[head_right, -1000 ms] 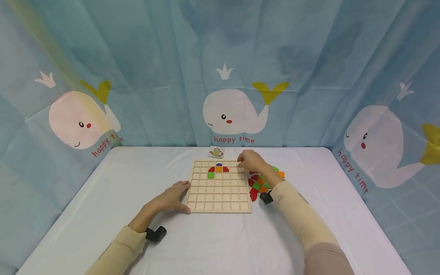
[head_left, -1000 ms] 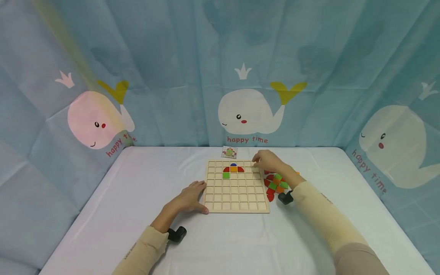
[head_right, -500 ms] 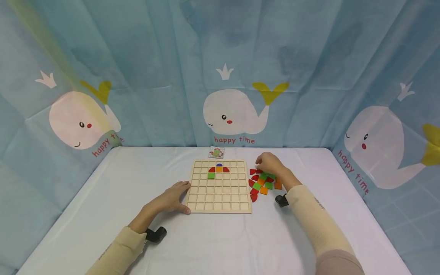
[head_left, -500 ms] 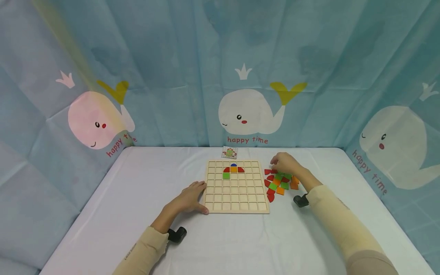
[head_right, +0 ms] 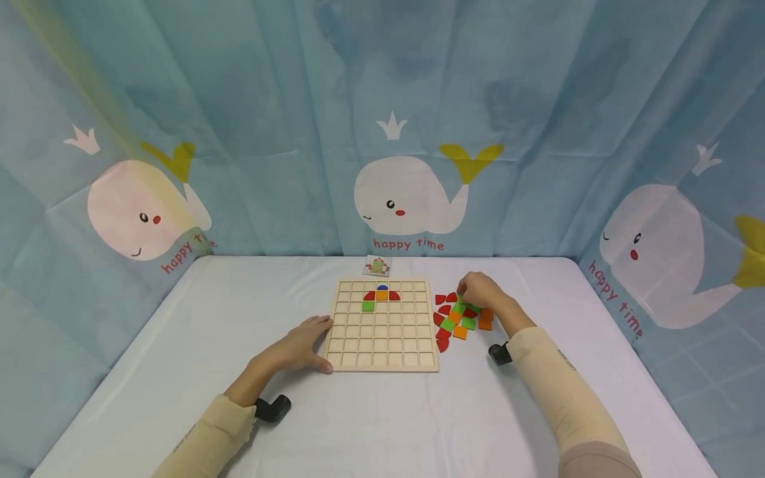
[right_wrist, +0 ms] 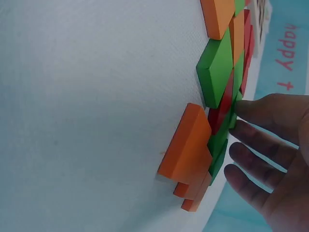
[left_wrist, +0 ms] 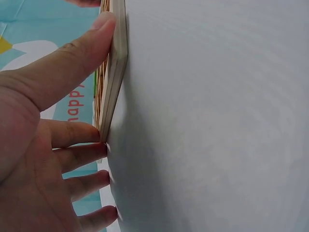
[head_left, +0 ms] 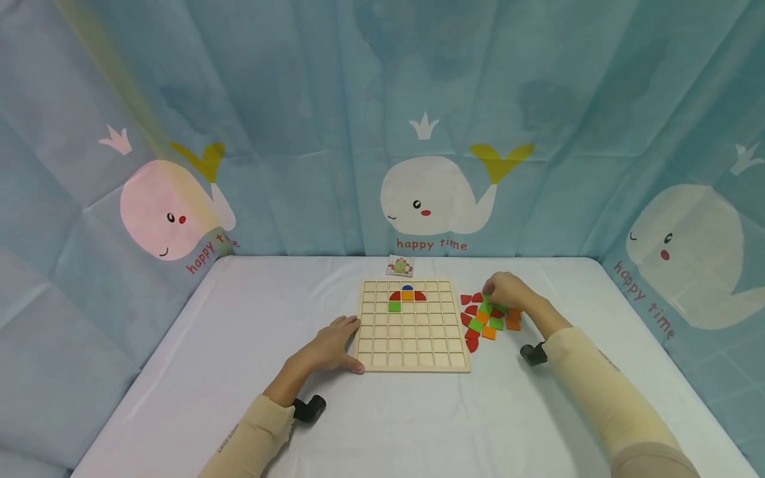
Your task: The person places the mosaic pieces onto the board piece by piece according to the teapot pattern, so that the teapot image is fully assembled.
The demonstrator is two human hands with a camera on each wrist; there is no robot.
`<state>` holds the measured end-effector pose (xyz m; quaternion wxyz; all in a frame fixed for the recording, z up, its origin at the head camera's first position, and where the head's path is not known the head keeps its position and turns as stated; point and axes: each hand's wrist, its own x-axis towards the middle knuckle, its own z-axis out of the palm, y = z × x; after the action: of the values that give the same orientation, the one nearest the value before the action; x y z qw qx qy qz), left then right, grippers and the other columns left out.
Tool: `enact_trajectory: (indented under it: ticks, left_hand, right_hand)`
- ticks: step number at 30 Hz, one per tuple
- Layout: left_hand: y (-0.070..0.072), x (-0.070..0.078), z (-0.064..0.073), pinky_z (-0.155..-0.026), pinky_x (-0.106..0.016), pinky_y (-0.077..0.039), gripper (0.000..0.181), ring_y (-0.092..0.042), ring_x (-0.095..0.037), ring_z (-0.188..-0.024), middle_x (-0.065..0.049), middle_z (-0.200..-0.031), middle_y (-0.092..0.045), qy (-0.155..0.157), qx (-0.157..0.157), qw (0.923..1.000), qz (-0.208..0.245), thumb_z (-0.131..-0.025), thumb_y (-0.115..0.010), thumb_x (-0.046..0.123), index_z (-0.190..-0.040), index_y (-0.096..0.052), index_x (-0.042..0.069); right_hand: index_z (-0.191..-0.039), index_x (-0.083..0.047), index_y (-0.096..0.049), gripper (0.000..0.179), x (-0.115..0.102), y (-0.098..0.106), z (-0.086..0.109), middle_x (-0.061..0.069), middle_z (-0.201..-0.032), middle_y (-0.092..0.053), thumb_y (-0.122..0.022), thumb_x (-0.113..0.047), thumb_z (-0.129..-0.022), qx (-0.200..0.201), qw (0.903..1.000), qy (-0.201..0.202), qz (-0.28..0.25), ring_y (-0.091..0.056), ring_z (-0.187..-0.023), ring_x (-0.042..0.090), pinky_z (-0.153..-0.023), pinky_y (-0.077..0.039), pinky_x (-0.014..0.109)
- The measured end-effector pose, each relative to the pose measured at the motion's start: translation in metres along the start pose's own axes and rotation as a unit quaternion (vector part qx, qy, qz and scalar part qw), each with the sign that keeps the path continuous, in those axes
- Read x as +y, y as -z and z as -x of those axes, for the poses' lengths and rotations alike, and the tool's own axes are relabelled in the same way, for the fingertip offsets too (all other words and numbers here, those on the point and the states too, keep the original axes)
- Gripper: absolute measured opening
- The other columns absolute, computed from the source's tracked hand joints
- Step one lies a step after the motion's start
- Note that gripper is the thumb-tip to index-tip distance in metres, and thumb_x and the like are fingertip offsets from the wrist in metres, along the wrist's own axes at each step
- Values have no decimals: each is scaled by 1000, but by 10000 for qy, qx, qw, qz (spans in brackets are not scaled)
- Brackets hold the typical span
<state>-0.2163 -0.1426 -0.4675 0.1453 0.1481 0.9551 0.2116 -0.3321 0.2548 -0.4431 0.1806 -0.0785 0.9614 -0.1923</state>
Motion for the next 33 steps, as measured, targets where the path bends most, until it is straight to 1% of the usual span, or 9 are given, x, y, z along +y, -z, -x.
enact_trajectory:
  ticks: [5, 11, 15, 20, 27, 30, 33]
  left_hand:
    - [1, 0, 0, -116, -60, -26, 104, -24, -40, -147, -18, -157, -33, -33, -32, 10000, 27, -66, -89, 36, -148, -36, -1]
    - [1, -1, -1, -116, -60, -25, 105, -23, -40, -148, -18, -157, -33, -32, -54, 10000, -19, -67, -88, 37, -149, -35, -1]
    - [0, -1, -1, -117, -59, -25, 104, -23, -39, -148, -17, -158, -32, 2, -61, 10000, 11, -67, -88, 37, -149, -35, 0]
    - [-2, 1, -1, -118, -58, -24, 104, -23, -38, -149, -15, -158, -32, 101, -77, 9999, 21, -67, -88, 37, -149, -36, 2]
    - [-1, 3, -1, -118, -58, -24, 104, -23, -37, -149, -15, -158, -33, 135, -13, 9999, -2, -67, -89, 37, -149, -36, 3]
    - [-1, 2, -1, -117, -58, -24, 104, -24, -37, -148, -15, -158, -33, 121, -4, 9999, -5, -66, -89, 37, -149, -37, 2]
    - [-1, 2, -1, -117, -59, -24, 103, -24, -38, -148, -15, -157, -34, 127, 21, 9999, 8, -66, -89, 36, -149, -37, 2]
  right_hand:
    - [-114, 1, -69, 28, 1, 1, 1, 19, -114, -67, -65, -6, -88, -12, 9999, 8, 127, -60, -90, 25, -93, -55, 45]
    - [-116, 1, -68, 30, 1, 0, 2, 20, -117, -66, -66, -6, -87, -28, 9999, -36, 102, -58, -91, 26, -94, -55, 45]
    - [-116, 0, -68, 29, 3, -2, 2, 19, -116, -66, -67, -6, -87, 40, 9999, -88, 90, -58, -90, 26, -92, -56, 44]
    - [-117, 1, -67, 30, 4, -4, 2, 20, -116, -66, -67, -7, -88, 2, 9999, -139, 75, -59, -89, 26, -91, -56, 44]
    - [-116, 1, -68, 29, 3, -4, 1, 19, -115, -67, -66, -8, -89, 103, 9997, -98, 190, -58, -90, 25, -93, -55, 45]
    - [-118, 2, -66, 31, 3, -4, 0, 20, -117, -66, -67, -9, -89, 139, 9998, -139, 91, -59, -91, 26, -94, -55, 45]
    - [-120, 2, -66, 34, 3, -4, -1, 20, -119, -65, -68, -11, -89, 261, 9996, -81, 75, -59, -95, 27, -96, -53, 47]
